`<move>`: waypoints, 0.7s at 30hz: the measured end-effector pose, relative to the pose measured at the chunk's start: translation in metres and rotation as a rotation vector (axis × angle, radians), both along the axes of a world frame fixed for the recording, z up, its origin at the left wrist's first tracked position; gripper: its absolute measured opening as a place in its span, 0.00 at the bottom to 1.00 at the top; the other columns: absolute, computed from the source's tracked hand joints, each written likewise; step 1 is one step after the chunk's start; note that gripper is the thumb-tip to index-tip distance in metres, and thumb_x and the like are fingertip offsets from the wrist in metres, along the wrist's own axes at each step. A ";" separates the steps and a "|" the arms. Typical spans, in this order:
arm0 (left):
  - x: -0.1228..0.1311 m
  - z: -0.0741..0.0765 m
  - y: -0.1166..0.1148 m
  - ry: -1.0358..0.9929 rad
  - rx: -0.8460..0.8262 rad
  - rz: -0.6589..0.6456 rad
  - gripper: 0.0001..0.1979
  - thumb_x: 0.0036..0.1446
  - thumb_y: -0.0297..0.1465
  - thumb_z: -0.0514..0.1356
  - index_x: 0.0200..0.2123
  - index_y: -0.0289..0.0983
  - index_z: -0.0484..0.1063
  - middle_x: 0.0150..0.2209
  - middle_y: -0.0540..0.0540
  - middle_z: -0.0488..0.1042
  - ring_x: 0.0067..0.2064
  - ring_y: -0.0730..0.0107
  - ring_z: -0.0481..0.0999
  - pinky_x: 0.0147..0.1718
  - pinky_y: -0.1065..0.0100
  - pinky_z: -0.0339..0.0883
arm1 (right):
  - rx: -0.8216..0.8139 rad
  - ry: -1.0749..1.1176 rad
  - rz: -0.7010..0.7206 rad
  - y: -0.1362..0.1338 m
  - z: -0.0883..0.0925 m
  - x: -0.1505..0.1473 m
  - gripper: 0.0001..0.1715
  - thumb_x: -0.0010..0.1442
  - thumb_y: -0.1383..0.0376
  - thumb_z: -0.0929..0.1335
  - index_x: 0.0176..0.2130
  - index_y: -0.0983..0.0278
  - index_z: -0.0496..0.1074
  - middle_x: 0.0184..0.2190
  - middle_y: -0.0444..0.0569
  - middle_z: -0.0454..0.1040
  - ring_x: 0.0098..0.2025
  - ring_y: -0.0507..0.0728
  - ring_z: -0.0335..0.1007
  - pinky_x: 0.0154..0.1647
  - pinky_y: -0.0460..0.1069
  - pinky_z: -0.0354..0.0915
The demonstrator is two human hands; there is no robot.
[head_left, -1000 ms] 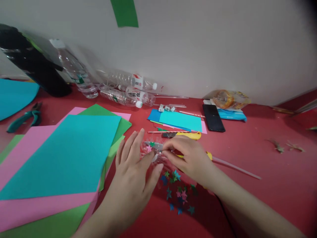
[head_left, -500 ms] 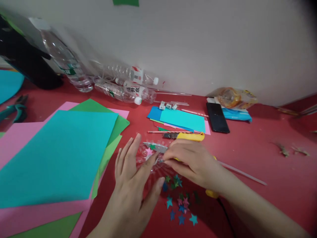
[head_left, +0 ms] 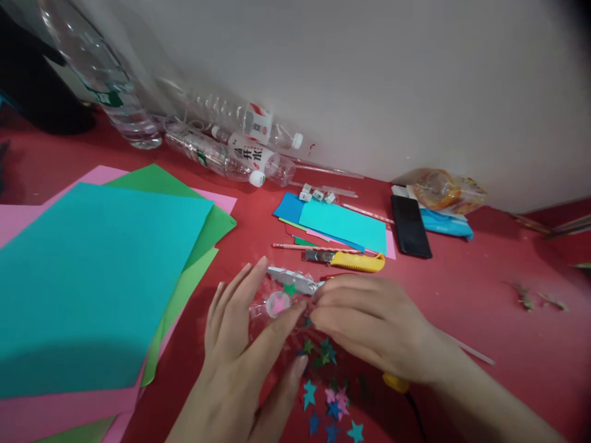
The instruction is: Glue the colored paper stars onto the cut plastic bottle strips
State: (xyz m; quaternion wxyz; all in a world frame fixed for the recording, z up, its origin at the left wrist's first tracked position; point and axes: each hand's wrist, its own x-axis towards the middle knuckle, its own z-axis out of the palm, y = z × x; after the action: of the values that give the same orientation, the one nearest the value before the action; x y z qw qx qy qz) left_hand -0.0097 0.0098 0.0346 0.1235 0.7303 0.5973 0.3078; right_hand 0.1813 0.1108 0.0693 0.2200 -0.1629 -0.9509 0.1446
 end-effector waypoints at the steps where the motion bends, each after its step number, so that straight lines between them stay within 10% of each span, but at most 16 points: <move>1: 0.000 0.000 0.000 -0.002 0.000 0.004 0.24 0.61 0.27 0.54 0.60 0.50 0.62 0.72 0.47 0.42 0.71 0.45 0.48 0.63 0.37 0.52 | -0.008 0.002 -0.003 0.000 0.000 0.000 0.15 0.69 0.70 0.59 0.36 0.63 0.72 0.33 0.50 0.78 0.38 0.54 0.74 0.39 0.48 0.70; 21: -0.002 -0.005 -0.001 -0.062 0.005 -0.004 0.21 0.60 0.26 0.54 0.55 0.51 0.65 0.72 0.51 0.43 0.70 0.49 0.50 0.64 0.39 0.52 | -0.152 0.029 -0.038 0.001 -0.002 0.001 0.09 0.68 0.69 0.62 0.39 0.62 0.70 0.35 0.47 0.78 0.40 0.53 0.73 0.42 0.47 0.70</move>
State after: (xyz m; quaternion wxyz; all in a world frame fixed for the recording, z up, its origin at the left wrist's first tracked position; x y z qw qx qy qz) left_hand -0.0121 0.0089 0.0291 0.1406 0.7218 0.5910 0.3316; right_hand 0.1827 0.1123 0.0670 0.2233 -0.1949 -0.9307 0.2144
